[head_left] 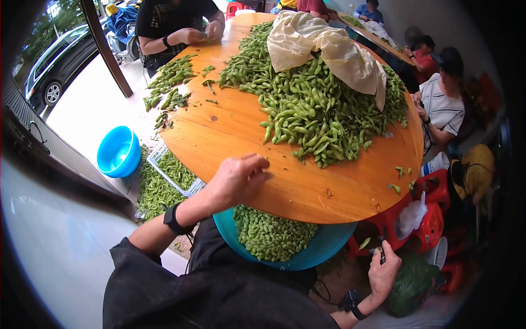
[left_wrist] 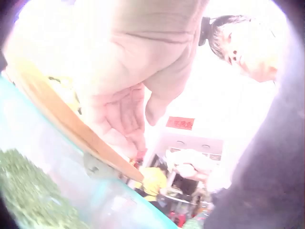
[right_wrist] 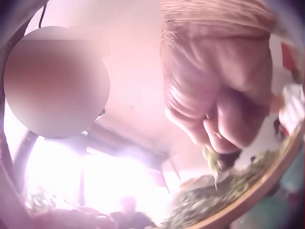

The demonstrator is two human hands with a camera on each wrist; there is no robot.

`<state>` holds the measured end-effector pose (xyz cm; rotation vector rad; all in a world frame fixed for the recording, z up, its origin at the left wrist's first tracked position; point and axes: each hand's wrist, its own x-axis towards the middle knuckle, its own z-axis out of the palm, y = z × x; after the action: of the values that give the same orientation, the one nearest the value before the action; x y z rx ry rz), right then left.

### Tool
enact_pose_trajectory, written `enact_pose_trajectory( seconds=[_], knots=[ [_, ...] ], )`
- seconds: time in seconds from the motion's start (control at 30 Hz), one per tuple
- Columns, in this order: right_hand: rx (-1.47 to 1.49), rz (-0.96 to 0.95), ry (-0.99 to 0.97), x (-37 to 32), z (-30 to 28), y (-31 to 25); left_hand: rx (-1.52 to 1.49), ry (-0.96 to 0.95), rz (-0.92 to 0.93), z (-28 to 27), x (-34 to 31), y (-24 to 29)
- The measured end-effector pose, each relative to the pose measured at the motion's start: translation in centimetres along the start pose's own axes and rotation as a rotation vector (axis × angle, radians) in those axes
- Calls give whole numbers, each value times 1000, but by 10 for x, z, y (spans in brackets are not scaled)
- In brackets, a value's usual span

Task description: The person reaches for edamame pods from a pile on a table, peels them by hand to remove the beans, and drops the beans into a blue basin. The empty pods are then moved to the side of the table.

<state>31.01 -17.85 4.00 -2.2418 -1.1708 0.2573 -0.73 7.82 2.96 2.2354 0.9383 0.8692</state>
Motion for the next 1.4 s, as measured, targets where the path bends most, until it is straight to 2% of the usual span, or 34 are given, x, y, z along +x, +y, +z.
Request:
enact_pose_trajectory(
  seconds=[0.03,0.1,0.17,0.33,0.4,0.43,0.47,0.5,0.57,0.6,0.67,0.83,1.0,1.03,1.07,1.1,1.13,1.17,1.2,1.3,1.37,1.4],
  knots=[
    [1,-6,1,0,2,2,136,55,12,1,9,-13],
    [7,-47,34,1,11,4,321,30,28,1,19,-28],
    [50,-50,33,3,21,-3,320,5,46,3,23,-31],
    [155,-228,-7,11,48,-52,232,-36,97,2,21,-26],
    [257,-266,-42,13,59,-76,-168,-134,-131,2,11,-5],
    [338,-277,-62,14,68,-83,-171,-146,-121,6,5,3],
    [444,-290,-101,14,79,-86,-584,-195,-232,13,-3,12],
    [655,-206,-213,12,83,-99,-997,-241,-349,18,-11,20],
    [951,-121,-377,11,94,-112,-1042,-326,-291,27,-21,35],
    [948,-116,-375,11,94,-116,-1089,-303,-309,33,-25,41],
    [1099,-26,-505,11,94,-122,-1173,-272,-308,45,-29,42],
    [1093,-77,-565,12,97,-112,-1262,-224,-373,57,-35,44],
    [1038,-145,-560,13,98,-107,-1190,-174,-372,60,-37,44],
    [986,-241,-533,14,100,-103,-1190,-175,-374,61,-38,42],
    [932,-336,-506,15,101,-101,-1307,-228,-435,62,-39,40],
    [932,-334,-505,15,100,-102,-1424,-283,-496,64,-40,38],
    [1074,-243,-566,15,96,-105,-1425,-285,-498,64,-40,40],
    [1215,-149,-625,15,95,-106,-1593,-330,-544,63,-41,43],
    [1215,-145,-624,15,96,-104,-1762,-376,-590,63,-43,44],
    [1387,-38,-724,18,102,-100,-1890,-342,-558,71,-48,46],
    [1016,-354,-545,18,104,-100,-1880,-344,-564,71,-50,43],
    [1017,-352,-549,18,105,-103,-1869,-349,-570,70,-51,42]
  ],
)
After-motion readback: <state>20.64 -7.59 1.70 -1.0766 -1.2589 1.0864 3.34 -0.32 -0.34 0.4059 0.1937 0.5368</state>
